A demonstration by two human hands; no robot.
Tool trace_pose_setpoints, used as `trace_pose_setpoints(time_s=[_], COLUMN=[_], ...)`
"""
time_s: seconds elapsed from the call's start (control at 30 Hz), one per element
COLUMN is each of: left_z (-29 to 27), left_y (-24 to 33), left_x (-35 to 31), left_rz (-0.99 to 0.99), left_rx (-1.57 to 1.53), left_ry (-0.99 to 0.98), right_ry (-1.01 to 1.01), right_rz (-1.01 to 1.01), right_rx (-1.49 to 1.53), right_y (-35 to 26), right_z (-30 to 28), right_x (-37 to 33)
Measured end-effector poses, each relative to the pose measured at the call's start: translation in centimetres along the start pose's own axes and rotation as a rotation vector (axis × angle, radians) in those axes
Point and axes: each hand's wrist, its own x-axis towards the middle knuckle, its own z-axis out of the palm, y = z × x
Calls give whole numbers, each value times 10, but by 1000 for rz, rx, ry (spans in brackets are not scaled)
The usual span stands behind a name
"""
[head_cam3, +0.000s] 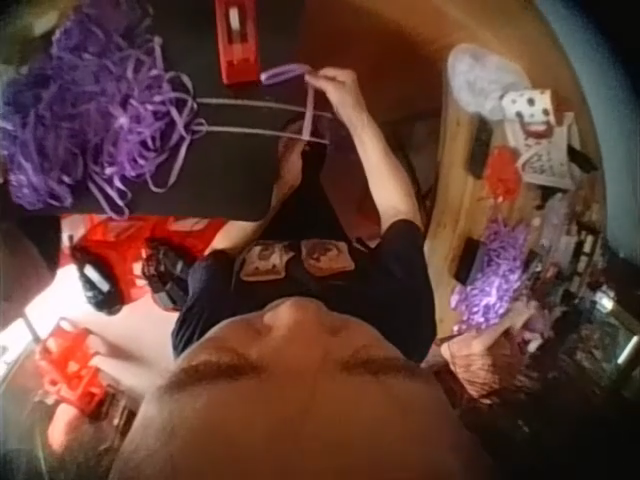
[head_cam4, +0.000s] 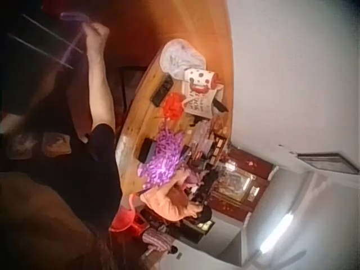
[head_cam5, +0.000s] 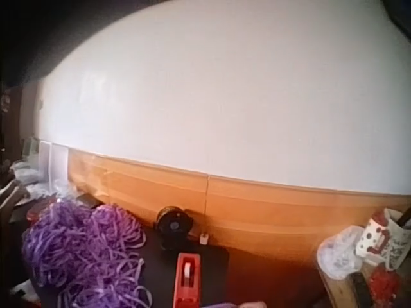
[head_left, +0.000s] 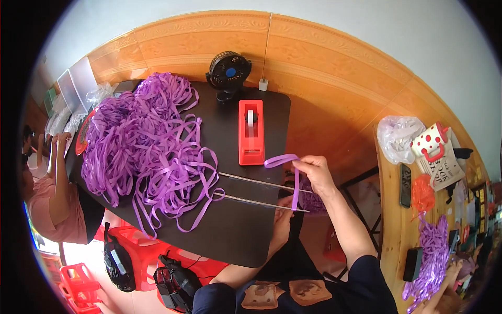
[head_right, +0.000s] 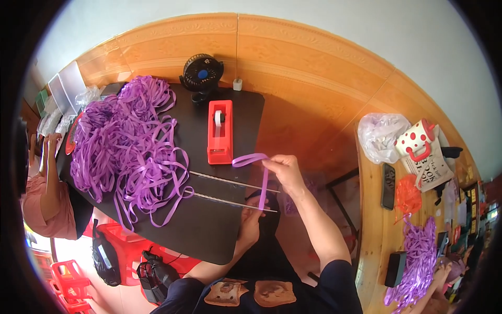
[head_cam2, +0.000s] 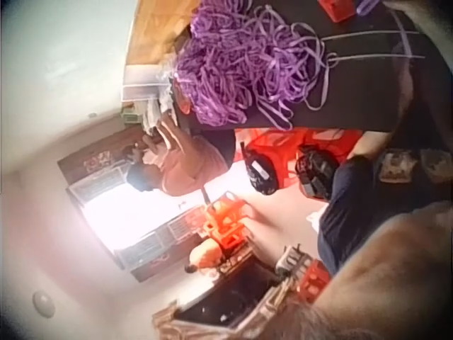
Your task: Manually tie purple ribbons into small bows using a metal guide tool.
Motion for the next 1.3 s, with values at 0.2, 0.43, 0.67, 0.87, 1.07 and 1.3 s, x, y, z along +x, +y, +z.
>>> trace_pose_setpoints(time_s=[0.2, 0.43, 0.67, 0.87, 1.07, 1.3], left_z=[22, 24, 21, 9, -6, -20], left_y=[14, 18, 15, 8, 20, 27], left_x=[9, 15, -22, -60, -96, -114], left_rz=[235, 422, 31, -11, -135, -271], left_rx=[137, 208, 80, -30, 92, 76], left_ry=[141, 41, 78, 90, 60, -43], right_ry=[-90, 41, 46, 73, 432, 231], right_rz=[267, 423, 516, 359, -518, -1121], right_rx=[49, 263, 302, 138, -555, -1190], right_y=[41, 71, 66, 77, 60, 30], right_z=[-8, 3, 12, 4, 15, 32], right_x=[-10, -68, -124, -181, -192, -183])
